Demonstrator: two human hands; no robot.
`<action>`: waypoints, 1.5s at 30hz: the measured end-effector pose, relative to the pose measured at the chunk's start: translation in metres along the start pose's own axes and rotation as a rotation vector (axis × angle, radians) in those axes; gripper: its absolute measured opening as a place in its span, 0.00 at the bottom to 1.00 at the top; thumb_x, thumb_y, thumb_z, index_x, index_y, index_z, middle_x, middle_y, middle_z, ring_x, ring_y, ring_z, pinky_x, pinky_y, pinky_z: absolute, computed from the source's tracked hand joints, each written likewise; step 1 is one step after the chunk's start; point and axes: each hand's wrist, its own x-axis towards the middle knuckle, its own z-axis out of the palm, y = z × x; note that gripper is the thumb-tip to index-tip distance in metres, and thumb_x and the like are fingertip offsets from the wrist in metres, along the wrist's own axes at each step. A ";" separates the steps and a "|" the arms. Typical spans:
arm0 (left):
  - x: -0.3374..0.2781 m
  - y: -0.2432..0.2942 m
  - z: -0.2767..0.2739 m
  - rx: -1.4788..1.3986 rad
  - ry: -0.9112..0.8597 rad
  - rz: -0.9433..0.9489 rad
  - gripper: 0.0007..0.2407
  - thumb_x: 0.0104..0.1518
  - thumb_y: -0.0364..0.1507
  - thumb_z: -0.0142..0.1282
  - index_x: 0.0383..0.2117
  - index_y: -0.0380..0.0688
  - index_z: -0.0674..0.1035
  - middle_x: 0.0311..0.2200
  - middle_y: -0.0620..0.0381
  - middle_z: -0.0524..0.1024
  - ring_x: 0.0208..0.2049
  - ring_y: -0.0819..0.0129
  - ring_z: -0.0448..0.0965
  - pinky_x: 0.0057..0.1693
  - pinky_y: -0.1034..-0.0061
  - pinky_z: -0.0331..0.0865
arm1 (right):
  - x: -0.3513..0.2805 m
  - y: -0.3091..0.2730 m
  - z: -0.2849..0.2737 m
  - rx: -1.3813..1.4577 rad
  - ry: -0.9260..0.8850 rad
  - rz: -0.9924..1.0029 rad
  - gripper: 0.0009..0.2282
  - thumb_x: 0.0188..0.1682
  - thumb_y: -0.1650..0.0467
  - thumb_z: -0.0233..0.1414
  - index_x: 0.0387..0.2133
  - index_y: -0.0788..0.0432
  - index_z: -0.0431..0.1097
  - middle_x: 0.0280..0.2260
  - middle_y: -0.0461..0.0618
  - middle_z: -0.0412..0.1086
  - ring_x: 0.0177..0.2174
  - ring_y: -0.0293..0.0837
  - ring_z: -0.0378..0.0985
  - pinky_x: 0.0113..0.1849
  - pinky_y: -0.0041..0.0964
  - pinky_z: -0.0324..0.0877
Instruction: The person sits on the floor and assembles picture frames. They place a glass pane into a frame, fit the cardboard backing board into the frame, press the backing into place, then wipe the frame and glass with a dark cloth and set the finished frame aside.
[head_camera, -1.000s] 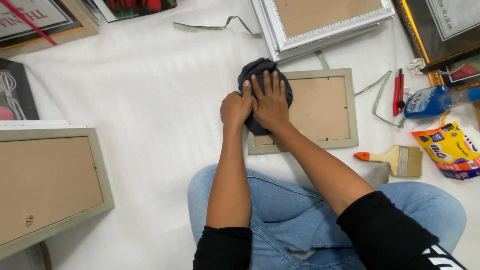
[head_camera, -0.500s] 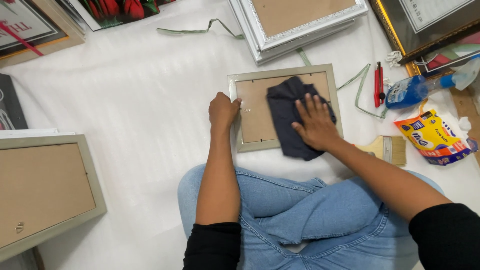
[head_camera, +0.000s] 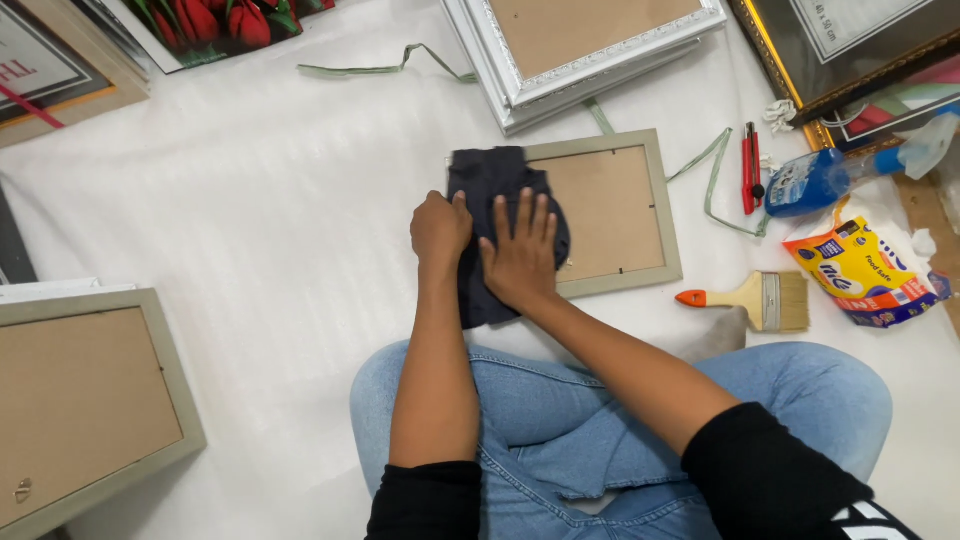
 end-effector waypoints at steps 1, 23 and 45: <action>0.000 0.001 0.001 0.002 0.000 0.004 0.19 0.64 0.37 0.48 0.46 0.27 0.76 0.37 0.32 0.79 0.45 0.36 0.81 0.45 0.42 0.77 | 0.007 0.003 0.003 0.000 0.003 0.003 0.30 0.56 0.57 0.43 0.69 0.61 0.52 0.67 0.76 0.45 0.65 0.78 0.43 0.60 0.72 0.45; 0.007 -0.004 0.006 -0.039 -0.049 -0.031 0.21 0.60 0.36 0.58 0.49 0.26 0.73 0.40 0.30 0.78 0.48 0.31 0.78 0.49 0.38 0.73 | -0.002 0.185 -0.037 -0.049 -0.459 0.248 0.36 0.58 0.49 0.28 0.72 0.60 0.32 0.72 0.66 0.25 0.70 0.64 0.22 0.66 0.63 0.26; -0.003 0.001 0.001 -0.031 -0.057 -0.026 0.20 0.62 0.34 0.54 0.52 0.26 0.71 0.42 0.29 0.77 0.50 0.30 0.77 0.51 0.39 0.73 | 0.034 0.101 -0.024 -0.017 -0.315 -0.131 0.29 0.58 0.51 0.36 0.72 0.42 0.47 0.73 0.56 0.39 0.70 0.62 0.38 0.64 0.64 0.42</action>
